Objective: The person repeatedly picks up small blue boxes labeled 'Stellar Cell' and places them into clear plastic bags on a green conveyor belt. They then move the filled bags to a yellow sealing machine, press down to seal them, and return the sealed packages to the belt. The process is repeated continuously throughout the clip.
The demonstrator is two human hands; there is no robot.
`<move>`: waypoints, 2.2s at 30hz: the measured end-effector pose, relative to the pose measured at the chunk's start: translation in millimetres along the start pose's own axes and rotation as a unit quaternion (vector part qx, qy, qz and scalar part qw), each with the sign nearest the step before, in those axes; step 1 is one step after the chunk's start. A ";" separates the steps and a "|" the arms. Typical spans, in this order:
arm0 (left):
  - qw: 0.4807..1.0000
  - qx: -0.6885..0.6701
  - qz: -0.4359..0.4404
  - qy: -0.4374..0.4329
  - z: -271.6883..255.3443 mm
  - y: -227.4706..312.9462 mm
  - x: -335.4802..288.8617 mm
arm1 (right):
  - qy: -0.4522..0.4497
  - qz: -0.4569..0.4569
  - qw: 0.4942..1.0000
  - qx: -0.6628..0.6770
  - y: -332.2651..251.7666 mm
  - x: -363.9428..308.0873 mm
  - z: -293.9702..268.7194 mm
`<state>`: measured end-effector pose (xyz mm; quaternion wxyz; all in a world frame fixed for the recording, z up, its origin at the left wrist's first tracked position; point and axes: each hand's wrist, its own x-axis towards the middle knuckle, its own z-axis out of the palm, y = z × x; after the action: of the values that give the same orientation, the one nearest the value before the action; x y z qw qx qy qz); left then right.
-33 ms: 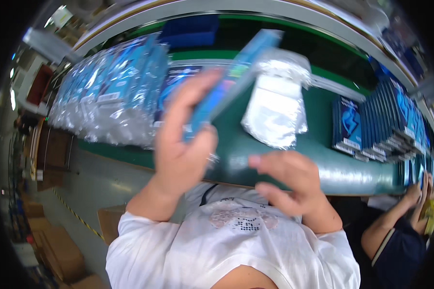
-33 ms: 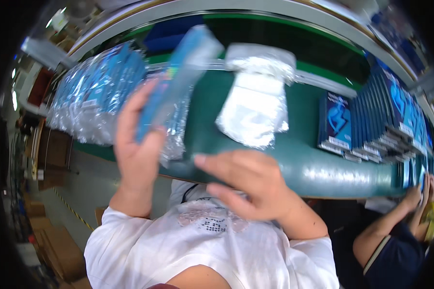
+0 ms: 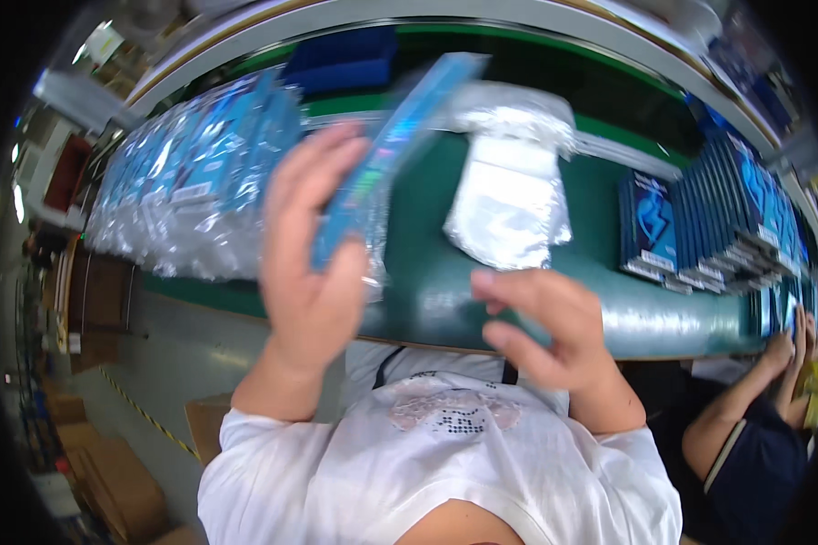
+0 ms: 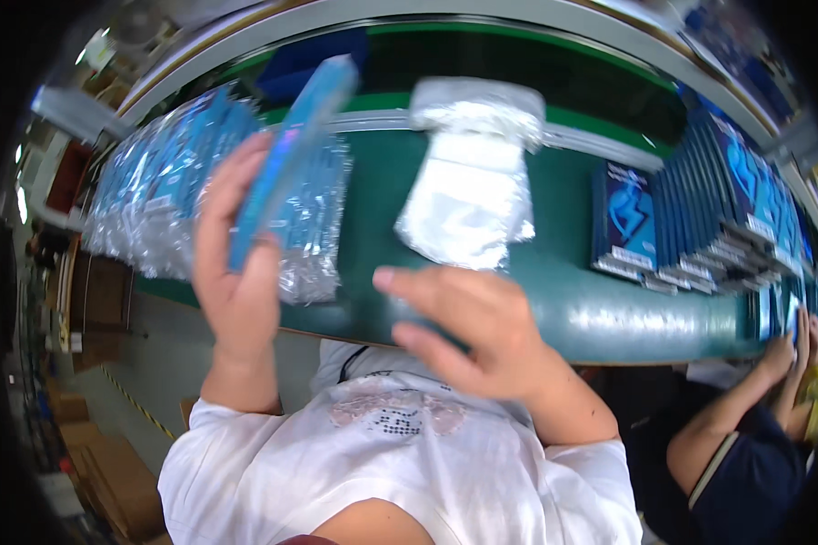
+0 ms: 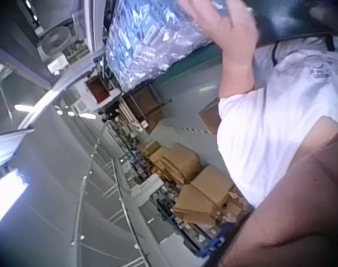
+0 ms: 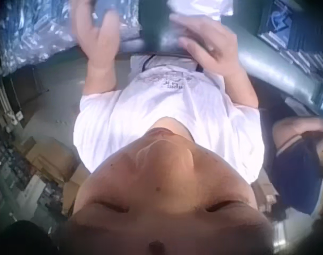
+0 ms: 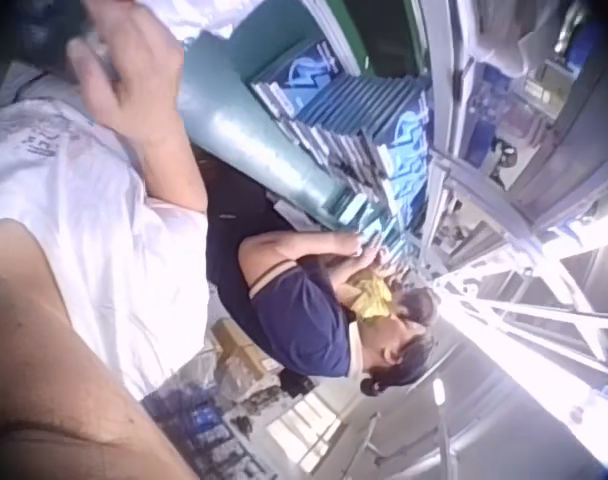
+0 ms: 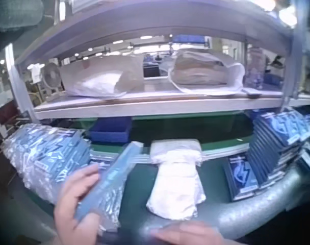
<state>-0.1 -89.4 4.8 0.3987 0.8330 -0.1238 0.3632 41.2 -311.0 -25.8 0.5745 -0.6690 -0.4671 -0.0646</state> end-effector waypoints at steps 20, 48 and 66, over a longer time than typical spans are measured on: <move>0.925 0.165 0.070 -0.335 75.2 -1.8 -20.3 | 0.097 0.267 0.739 -0.611 97.1 -34.8 -105.7; 0.955 0.080 0.038 -0.283 91.2 -19.9 -3.3 | 0.079 0.418 0.681 0.596 42.9 -51.7 -32.9; 0.951 0.115 0.024 -0.286 95.9 -43.9 -14.5 | 0.111 0.402 0.705 0.574 36.1 -56.7 -37.5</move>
<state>60.0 -134.3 -70.7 0.2395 0.9387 -0.2102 0.1313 51.8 -369.9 -74.2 0.8663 -0.3229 -0.0336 0.3795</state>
